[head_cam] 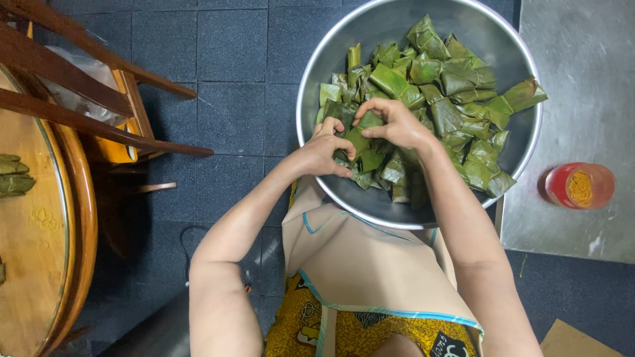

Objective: The person is bundling food items wrapped in banana leaves by tying them together in pairs using thin fibers.

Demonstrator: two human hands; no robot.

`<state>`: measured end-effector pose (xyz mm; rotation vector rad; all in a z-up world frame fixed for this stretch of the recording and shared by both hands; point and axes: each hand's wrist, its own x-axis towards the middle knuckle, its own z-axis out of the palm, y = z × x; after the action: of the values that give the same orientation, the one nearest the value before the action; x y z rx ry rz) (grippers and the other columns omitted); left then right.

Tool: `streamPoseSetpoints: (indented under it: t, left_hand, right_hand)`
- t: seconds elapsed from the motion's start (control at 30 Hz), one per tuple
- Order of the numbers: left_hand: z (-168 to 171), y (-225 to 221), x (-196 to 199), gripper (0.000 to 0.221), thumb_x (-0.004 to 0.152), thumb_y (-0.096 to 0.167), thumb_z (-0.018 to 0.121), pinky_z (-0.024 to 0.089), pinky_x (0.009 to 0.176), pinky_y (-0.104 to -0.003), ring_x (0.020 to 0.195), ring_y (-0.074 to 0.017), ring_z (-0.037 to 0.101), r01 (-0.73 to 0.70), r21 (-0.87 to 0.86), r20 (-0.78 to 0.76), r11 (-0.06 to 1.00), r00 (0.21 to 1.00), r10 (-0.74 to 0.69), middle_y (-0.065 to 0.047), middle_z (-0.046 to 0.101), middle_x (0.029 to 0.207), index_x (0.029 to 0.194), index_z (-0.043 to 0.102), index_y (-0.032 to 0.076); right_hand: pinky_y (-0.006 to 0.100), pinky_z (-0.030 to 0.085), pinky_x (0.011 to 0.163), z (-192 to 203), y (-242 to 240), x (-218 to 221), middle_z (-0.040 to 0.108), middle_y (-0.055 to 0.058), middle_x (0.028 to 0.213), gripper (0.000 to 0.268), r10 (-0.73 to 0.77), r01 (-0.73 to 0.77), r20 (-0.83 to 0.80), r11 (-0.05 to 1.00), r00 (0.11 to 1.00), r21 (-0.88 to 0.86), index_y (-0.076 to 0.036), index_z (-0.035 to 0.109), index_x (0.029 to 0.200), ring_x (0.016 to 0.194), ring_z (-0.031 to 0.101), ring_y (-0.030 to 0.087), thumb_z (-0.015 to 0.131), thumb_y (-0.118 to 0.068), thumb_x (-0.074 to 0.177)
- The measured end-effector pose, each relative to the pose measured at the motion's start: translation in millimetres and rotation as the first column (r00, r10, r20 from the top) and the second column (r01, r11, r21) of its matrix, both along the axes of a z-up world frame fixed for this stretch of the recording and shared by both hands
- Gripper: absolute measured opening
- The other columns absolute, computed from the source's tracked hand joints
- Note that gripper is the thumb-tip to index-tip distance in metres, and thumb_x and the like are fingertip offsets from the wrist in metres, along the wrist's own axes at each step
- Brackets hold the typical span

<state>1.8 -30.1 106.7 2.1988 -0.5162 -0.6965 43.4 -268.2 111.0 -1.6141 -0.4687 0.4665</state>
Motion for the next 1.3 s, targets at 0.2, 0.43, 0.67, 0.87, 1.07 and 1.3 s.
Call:
streamPoseSetpoints:
  t: [0.2, 0.43, 0.67, 0.87, 1.07, 1.3]
  left_hand:
    - [-9.6, -1.0, 9.2, 0.038, 0.064, 0.039, 0.095, 0.035, 0.114, -0.052, 0.127, -0.0442, 0.044, -0.021, 0.017, -0.001, 1.0, 1.0, 0.021, -0.01, 0.039, 0.126, 0.092, 0.073, 0.026]
    - [-22.4, -7.3, 3.7, 0.033, 0.068, 0.036, 0.092, 0.045, 0.102, -0.052, 0.129, -0.0361, 0.042, -0.132, 0.073, 0.043, 0.989, 0.991, 0.129, -0.004, 0.038, 0.129, 0.091, 0.072, 0.024]
    - [-25.2, 8.8, -10.5, 0.082, 0.079, 0.016, 0.087, 0.038, 0.115, -0.054, 0.134, -0.0468, 0.048, -0.434, -0.299, 0.203, 0.85, 0.841, 0.501, -0.023, 0.046, 0.135, 0.148, 0.044, 0.011]
    - [-4.8, 1.2, 8.4, 0.112, 0.089, 0.086, 0.044, 0.013, 0.128, -0.052, 0.155, -0.0389, 0.019, -0.521, 0.116, -0.385, 0.846, 0.761, 0.521, -0.031, 0.024, 0.163, 0.164, 0.013, 0.008]
    - [35.1, -16.1, -28.7, 0.079, 0.103, 0.059, 0.043, 0.023, 0.124, -0.056, 0.148, -0.0496, 0.031, -0.599, -0.107, -0.253, 0.793, 0.788, 0.561, -0.036, 0.034, 0.152, 0.158, 0.032, 0.003]
    - [52.8, -31.1, -58.4, 0.084, 0.098, 0.072, 0.04, 0.021, 0.124, -0.055, 0.149, -0.0376, 0.033, -0.216, -0.657, 0.294, 0.722, 0.809, 0.509, -0.016, 0.044, 0.156, 0.154, 0.045, 0.009]
  right_hand:
    - [0.045, 0.05, 0.097, -26.5, 31.1, -4.1, 0.074, 0.017, 0.11, 0.021, -0.006, 0.017, 0.117, 0.995, 0.993, -0.093, -0.006, 0.069, 0.124, 0.109, 0.068, 0.025, 0.059, -0.009, 0.105]
    - [0.05, 0.038, 0.103, -72.1, 33.1, -16.5, 0.057, 0.02, 0.122, 0.047, -0.007, 0.135, 0.377, 0.94, 0.926, -0.313, -0.013, 0.047, 0.154, 0.116, 0.053, 0.042, 0.046, -0.032, 0.112]
    - [0.064, 0.011, 0.123, -10.7, 30.2, -55.8, 0.015, 0.036, 0.163, 0.071, -0.343, 0.41, 0.279, 0.882, 0.897, -0.234, 0.001, 0.012, 0.163, 0.151, 0.014, 0.053, 0.046, -0.035, 0.112]
    - [0.063, 0.039, 0.115, -17.1, 52.0, -89.6, 0.007, 0.037, 0.165, 0.11, -0.546, 0.502, -0.399, 0.837, 0.736, -0.22, -0.016, -0.002, 0.166, 0.145, 0.036, 0.052, 0.081, -0.026, 0.093]
    - [0.049, 0.05, 0.108, -58.6, 71.5, -90.0, 0.049, 0.022, 0.151, 0.11, -0.645, 0.7, -0.46, 0.711, 0.61, -0.068, -0.016, 0.03, 0.162, 0.133, 0.055, 0.034, 0.096, -0.02, 0.074]
    - [0.014, 0.056, 0.089, 32.3, 41.7, -100.9, 0.05, 0.011, 0.158, 0.113, -0.733, 0.748, -0.174, 0.607, 0.657, 0.268, -0.024, 0.02, 0.164, 0.117, 0.061, 0.009, 0.09, -0.004, 0.078]
